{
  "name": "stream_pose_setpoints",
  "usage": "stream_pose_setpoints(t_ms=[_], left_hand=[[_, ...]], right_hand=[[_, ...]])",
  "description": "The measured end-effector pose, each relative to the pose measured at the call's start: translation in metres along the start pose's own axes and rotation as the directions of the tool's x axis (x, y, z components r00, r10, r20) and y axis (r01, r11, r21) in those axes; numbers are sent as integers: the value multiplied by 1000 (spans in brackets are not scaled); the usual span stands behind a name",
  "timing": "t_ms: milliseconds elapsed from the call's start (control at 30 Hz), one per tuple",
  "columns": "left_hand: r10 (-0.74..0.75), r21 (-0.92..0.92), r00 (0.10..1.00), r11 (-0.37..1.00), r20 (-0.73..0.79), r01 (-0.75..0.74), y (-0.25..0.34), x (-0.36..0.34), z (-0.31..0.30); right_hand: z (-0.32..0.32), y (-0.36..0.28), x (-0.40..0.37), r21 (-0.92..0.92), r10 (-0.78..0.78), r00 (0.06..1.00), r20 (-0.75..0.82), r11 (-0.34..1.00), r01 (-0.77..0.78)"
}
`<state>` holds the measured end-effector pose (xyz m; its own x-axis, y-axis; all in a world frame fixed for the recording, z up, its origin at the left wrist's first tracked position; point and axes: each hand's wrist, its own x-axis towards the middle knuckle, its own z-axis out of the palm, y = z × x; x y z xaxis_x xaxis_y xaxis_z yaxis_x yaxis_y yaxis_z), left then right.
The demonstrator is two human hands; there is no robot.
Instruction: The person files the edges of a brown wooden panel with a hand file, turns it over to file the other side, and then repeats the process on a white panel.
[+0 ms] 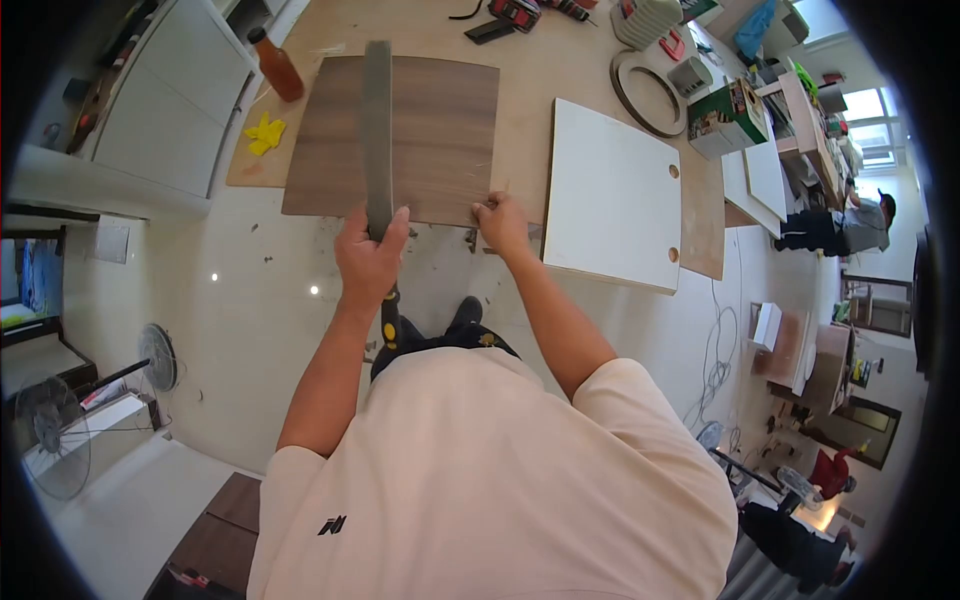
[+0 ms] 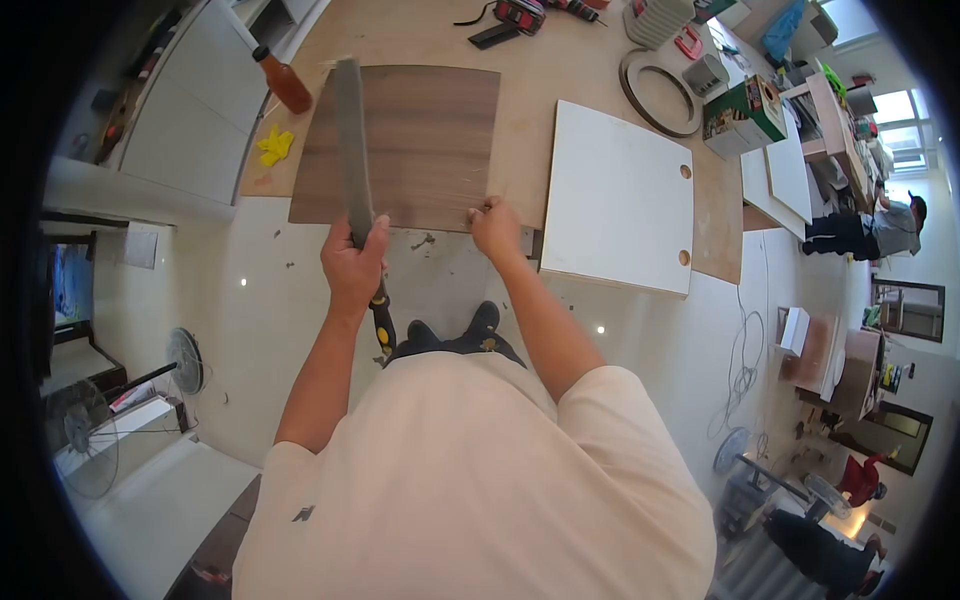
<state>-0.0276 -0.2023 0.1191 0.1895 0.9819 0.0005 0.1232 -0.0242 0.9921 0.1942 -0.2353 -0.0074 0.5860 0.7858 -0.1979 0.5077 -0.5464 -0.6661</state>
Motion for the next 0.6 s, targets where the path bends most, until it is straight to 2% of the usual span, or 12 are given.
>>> stream_pose_setpoints(t_ms=[67, 167, 267, 300, 367, 467, 567, 600], left_hand=[[126, -20, 990, 992, -57, -127, 5, 0, -12], [167, 68, 985, 984, -38, -164, -10, -9, -38], [126, 197, 991, 973, -34, -117, -49, -39, -54], [64, 242, 997, 969, -39, -52, -57, -50, -58], [-62, 332, 997, 940, -55, 77, -69, -74, -63], [14, 321, 993, 947, -116, 24, -90, -103, -61], [-64, 290, 988, 951, -137, 102, -84, -123, -53], [-107, 257, 982, 956, -155, 144, -85, -127, -48]], right_hand=[[-1, 11, 2, 193, 62, 993, 97, 978, -80], [-19, -9, -10, 270, 150, 933, 328, 931, -245], [-15, -18, -17, -39, -97, 989, 109, 994, 101], [-16, -22, -12, -95, -262, 964, 34, 960, 264], [-21, -34, 5, -234, -571, 816, -89, 809, 540], [-1, -64, 11, -372, -735, 639, 227, 541, 754], [43, -74, 2, -199, -734, 539, 413, 505, 840], [45, -71, 5, -214, -707, 563, 428, 526, 823]])
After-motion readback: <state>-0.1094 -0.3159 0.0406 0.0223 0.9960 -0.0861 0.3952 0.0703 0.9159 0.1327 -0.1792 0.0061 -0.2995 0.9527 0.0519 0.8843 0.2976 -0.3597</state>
